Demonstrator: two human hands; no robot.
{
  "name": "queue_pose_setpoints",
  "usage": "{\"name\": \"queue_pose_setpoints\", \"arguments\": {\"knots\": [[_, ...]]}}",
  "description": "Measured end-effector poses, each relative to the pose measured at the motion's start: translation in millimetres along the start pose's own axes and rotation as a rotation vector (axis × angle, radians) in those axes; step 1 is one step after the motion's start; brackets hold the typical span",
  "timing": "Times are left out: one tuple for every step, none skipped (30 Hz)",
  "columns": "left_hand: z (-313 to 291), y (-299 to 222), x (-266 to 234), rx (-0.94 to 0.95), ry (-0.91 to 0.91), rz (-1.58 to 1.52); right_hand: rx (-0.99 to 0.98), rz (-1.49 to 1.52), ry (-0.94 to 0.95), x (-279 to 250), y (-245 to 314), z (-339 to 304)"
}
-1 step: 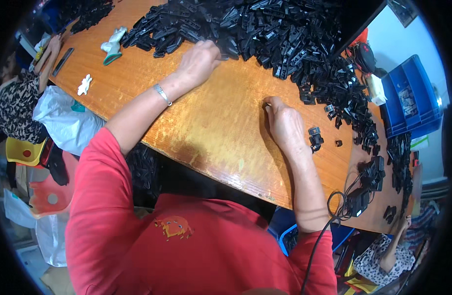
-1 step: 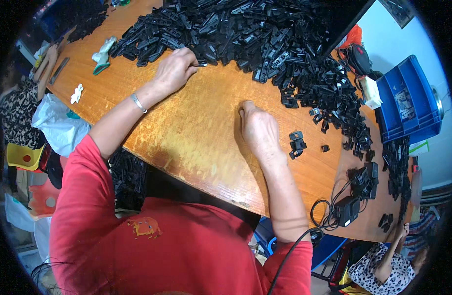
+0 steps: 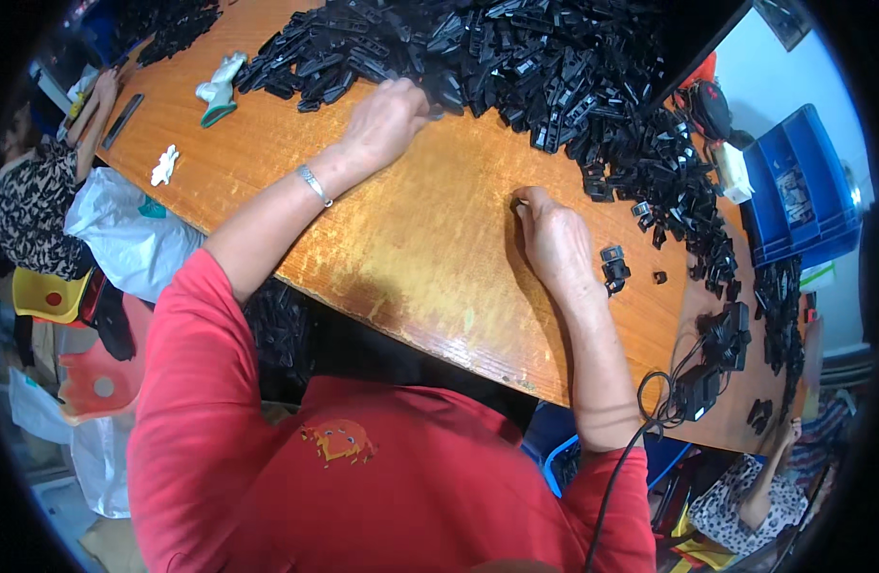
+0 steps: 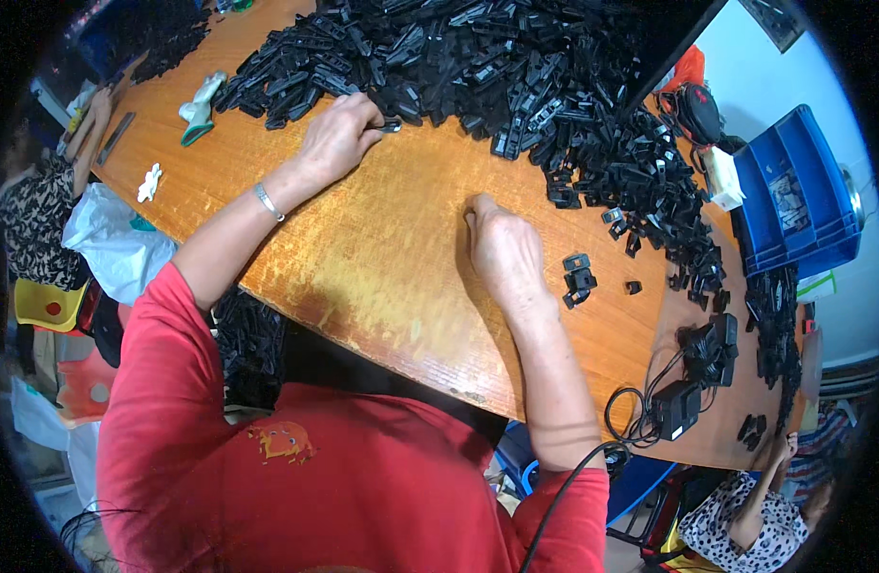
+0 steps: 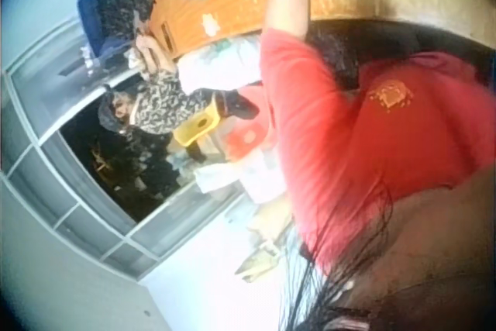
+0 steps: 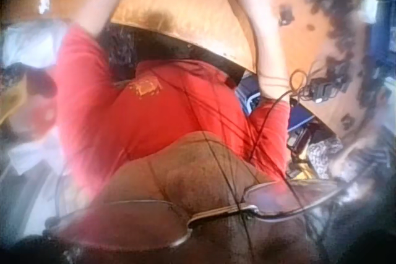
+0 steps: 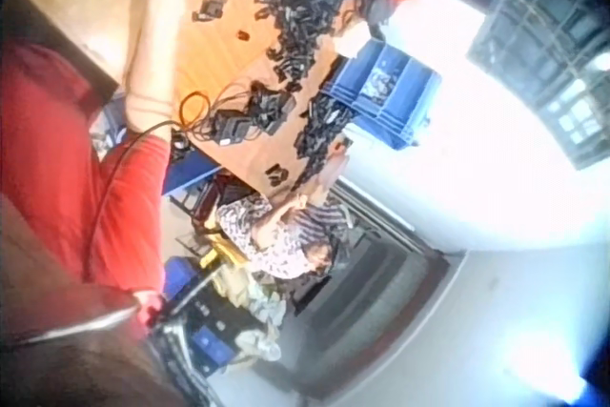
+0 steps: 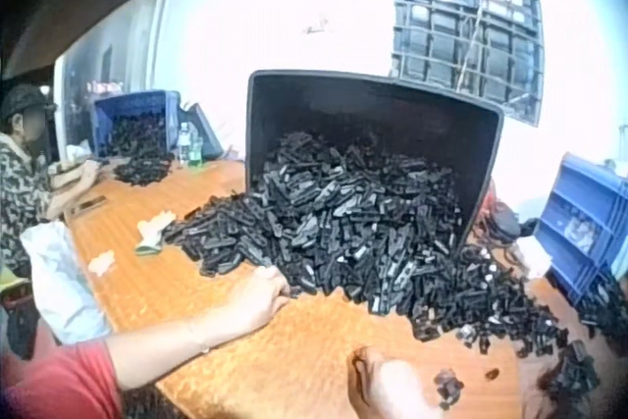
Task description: The person assembles plastic components by fitting small plastic pieces together by hand and stacks the assembled parts in a row on the table.
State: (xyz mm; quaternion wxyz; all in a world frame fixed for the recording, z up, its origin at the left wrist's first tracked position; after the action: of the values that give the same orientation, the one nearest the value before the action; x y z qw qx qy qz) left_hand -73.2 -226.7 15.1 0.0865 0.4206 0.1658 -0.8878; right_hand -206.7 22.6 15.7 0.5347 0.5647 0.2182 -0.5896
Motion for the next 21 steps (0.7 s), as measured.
{"name": "queue_pose_setpoints", "arguments": {"knots": [[-3,-2,0,-0.037,-0.007,-0.036,-0.044,0.021,-0.052,-3,1,-1],[-7,-3,1,-0.034,0.002,-0.037,-0.089,0.043,-0.103,-5,2,-2],[-11,-5,-3,0.005,-0.052,-0.062,-0.082,0.047,-0.102,-3,-2,-2],[-16,-7,-7,0.043,-0.107,-0.089,-0.095,0.061,-0.112,-2,-5,-2],[-21,-8,-8,0.045,-0.099,-0.089,-0.108,0.075,-0.121,-1,-6,-2],[-26,-12,-12,0.076,-0.075,-0.058,-0.104,0.079,-0.118,0,-8,-2],[-31,-17,-16,0.107,-0.051,-0.028,-0.112,0.064,-0.121,1,-8,-2],[-35,-22,-19,0.106,-0.046,-0.028,-0.120,0.049,-0.124,1,-7,-2],[-41,-28,-26,0.113,-0.030,-0.035,-0.120,0.053,-0.119,0,-6,-3],[-46,-33,-31,0.121,-0.014,-0.042,-0.113,0.030,-0.094,-1,-4,-3],[-51,-36,-35,0.116,-0.010,-0.041,-0.106,0.006,-0.070,0,-3,-3],[-55,-39,-37,0.126,0.009,-0.035,-0.105,0.006,-0.067,-1,-3,-4],[-59,-42,-40,0.136,0.028,-0.030,-0.111,-0.010,-0.069,-1,-2,-5],[-63,-45,-43,0.135,0.029,-0.032,-0.118,-0.028,-0.071,-2,-2,-6],[-66,-48,-47,0.145,0.045,-0.064,-0.122,-0.026,-0.068,-2,-1,-5],[-68,-50,-49,0.157,0.060,-0.097,-0.119,-0.011,-0.079,-4,0,-5],[-67,-49,-51,0.153,0.060,-0.096,-0.116,0.003,-0.090,-6,1,-5],[-63,-46,-55,0.124,-0.005,-0.063,-0.119,0.003,-0.086,-8,5,-5],[-61,-41,-58,0.094,-0.069,-0.030,-0.105,0.053,-0.093,-12,10,-6],[-60,-33,-55,0.089,-0.069,-0.031,-0.090,0.104,-0.100,-13,15,-6],[-57,-26,-51,0.084,-0.033,-0.049,-0.089,0.100,-0.097,-12,16,-6]]}}
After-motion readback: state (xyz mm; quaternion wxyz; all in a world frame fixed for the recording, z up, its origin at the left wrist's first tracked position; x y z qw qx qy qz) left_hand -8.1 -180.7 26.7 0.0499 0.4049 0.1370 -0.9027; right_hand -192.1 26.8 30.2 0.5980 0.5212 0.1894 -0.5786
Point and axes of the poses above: each hand's wrist, its own z-axis towards the middle knuckle, its own x-axis out of the palm, y = z × x, the point moved 5 cm from there along z, towards the middle knuckle, and after that the axes turned 4 degrees about -y, right-handed, at the moved point
